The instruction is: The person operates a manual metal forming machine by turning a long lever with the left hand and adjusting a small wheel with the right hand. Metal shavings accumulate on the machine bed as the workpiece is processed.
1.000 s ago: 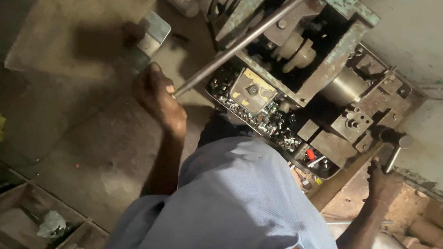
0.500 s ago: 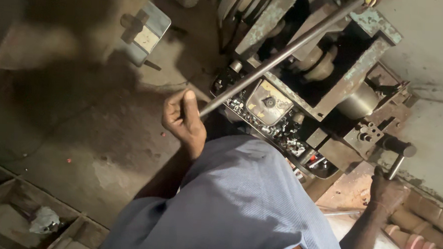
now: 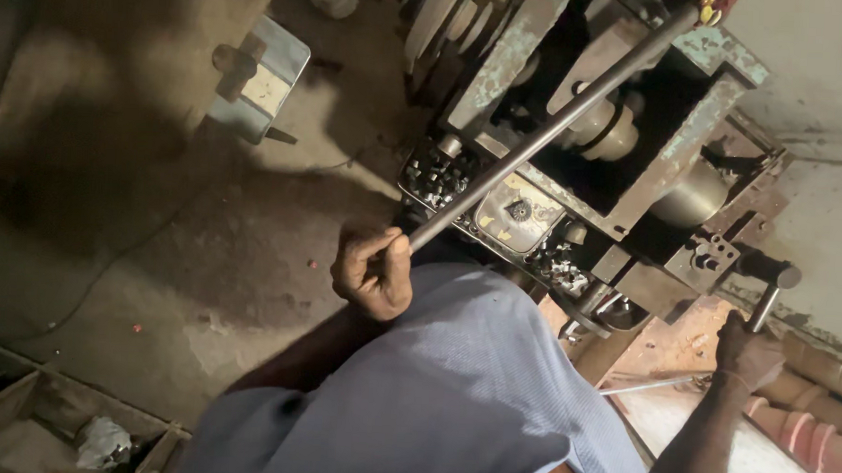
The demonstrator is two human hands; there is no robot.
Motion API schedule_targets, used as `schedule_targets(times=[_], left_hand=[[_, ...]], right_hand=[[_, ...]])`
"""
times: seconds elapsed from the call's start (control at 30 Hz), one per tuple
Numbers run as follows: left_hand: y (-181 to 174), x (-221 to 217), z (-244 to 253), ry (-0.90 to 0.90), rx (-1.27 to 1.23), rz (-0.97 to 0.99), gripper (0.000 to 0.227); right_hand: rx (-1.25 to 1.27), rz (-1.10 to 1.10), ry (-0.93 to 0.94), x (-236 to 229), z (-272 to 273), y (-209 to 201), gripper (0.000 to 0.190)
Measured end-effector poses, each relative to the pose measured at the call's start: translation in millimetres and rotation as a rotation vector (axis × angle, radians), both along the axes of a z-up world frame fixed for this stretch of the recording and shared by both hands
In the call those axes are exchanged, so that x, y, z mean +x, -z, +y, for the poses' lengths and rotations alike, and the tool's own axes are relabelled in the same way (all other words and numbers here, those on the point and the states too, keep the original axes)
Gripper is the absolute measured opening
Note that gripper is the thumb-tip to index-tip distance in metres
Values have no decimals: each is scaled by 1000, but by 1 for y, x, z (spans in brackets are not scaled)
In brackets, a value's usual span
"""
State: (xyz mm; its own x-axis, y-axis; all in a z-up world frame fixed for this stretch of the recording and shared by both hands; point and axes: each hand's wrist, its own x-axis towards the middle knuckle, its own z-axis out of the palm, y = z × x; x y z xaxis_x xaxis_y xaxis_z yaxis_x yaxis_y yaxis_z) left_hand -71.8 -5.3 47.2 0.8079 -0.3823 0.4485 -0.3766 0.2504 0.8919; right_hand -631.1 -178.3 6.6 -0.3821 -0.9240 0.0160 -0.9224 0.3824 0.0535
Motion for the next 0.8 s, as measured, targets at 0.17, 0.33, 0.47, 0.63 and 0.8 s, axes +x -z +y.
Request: schedule_targets(times=[0.17, 0.33, 0.47, 0.63, 0.8], left_hand=[[-2, -3, 3, 33, 19, 79, 9], [-4, -12, 13, 35, 146, 172, 9], [8, -13, 14, 84, 24, 275, 16], [22, -18, 1, 129, -650, 673, 49], [30, -3, 18, 191, -751, 636, 86]], right_hand=[[-10, 24, -46, -2, 0, 0, 47], [37, -35, -56, -7, 0, 1, 58], [75, -131, -87, -12, 0, 2, 57], [149, -213, 52, -19, 6, 3, 62], [112, -515, 53, -18, 3, 4, 53]])
